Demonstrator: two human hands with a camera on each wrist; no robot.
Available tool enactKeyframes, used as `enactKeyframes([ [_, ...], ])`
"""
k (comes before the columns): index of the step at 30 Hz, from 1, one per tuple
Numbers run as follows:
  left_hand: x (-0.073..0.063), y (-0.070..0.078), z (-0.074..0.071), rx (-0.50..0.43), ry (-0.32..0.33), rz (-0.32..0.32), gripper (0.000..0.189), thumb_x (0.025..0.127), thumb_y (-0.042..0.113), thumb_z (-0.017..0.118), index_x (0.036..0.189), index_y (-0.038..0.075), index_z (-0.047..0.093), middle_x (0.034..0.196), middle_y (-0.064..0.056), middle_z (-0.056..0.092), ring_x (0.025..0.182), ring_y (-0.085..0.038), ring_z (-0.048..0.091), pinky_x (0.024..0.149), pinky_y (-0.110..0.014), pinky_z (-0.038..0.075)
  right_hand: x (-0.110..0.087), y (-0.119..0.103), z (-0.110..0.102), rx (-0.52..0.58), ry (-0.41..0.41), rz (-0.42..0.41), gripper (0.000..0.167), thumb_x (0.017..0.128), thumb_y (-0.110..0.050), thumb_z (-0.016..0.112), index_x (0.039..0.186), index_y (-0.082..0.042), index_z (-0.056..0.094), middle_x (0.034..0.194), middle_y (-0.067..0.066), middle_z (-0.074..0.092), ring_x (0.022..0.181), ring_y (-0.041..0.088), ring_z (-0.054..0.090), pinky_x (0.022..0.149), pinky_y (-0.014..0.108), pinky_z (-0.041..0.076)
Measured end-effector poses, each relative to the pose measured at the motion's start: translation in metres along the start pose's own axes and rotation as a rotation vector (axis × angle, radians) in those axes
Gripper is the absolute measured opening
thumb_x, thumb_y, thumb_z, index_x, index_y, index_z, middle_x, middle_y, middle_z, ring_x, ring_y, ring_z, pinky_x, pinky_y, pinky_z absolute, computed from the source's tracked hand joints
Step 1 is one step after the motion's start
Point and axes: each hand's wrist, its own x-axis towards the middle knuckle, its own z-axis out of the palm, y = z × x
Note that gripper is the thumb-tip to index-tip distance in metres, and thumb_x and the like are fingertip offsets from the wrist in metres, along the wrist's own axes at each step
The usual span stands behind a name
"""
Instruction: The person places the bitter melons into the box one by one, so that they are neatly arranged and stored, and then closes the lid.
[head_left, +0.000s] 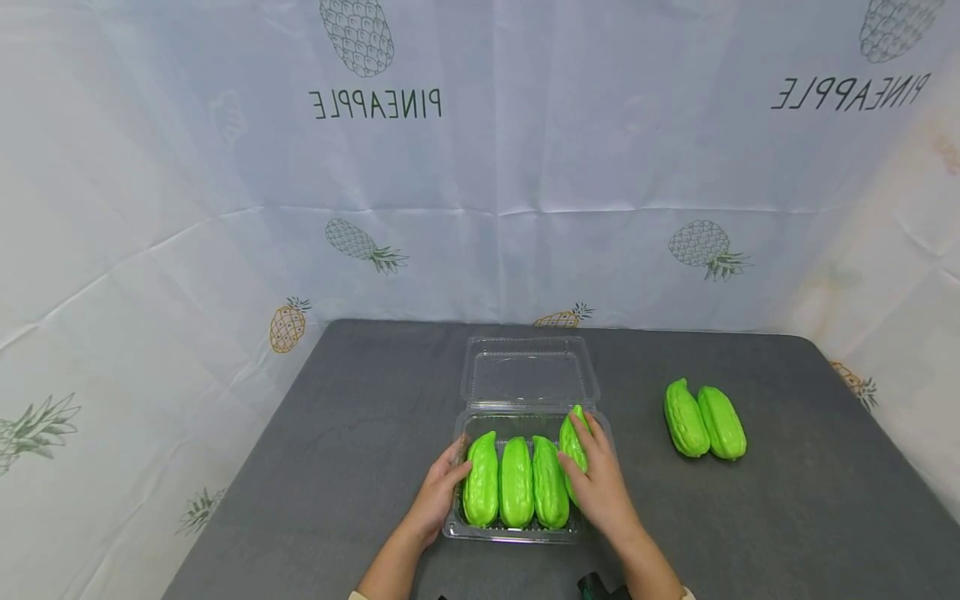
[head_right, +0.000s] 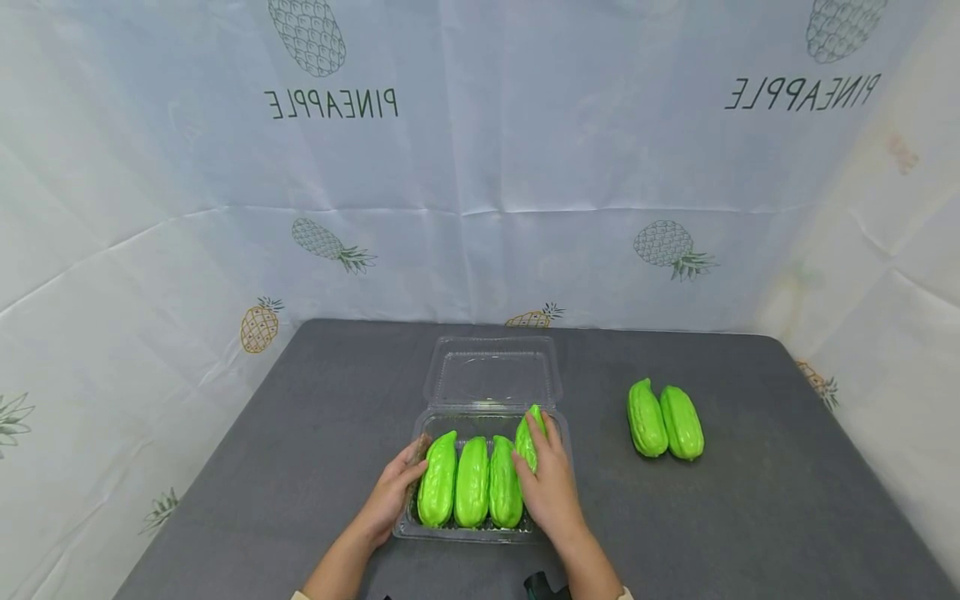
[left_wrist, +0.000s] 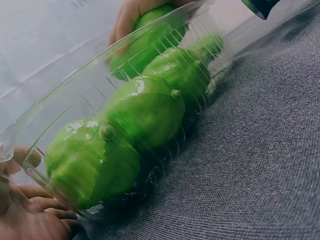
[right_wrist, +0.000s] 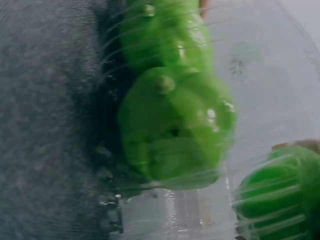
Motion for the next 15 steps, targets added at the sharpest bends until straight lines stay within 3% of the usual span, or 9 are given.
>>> enactKeyframes([
  [8,-0.001,0.000,0.000,-0.001,-0.004,0.008,0.059,0.098,0.016,0.039,0.145,-0.009,0.013,0.153,-0.024,0.015,0.143,-0.038,0.005,0.116,-0.053,0.004,-0.003,0.002,0.007,-0.174,0.042,-0.067,0.057,0.089,-0.008,0.059,0.141,0.003,0.036,0.148,0.029,0.025,0.132,0.049,0.030,0.101,0.063,0.034],
  [15,-0.001,0.000,0.000,-0.001,-0.007,0.008,0.059,0.098,0.016,0.039,0.145,-0.010,0.013,0.153,-0.025,0.015,0.143,-0.039,0.005,0.116,-0.053,0.004,-0.006,0.002,0.012,-0.278,0.015,-0.067,0.055,0.091,-0.009,0.056,0.140,0.003,0.036,0.148,0.030,0.023,0.134,0.048,0.026,0.102,0.062,0.033],
])
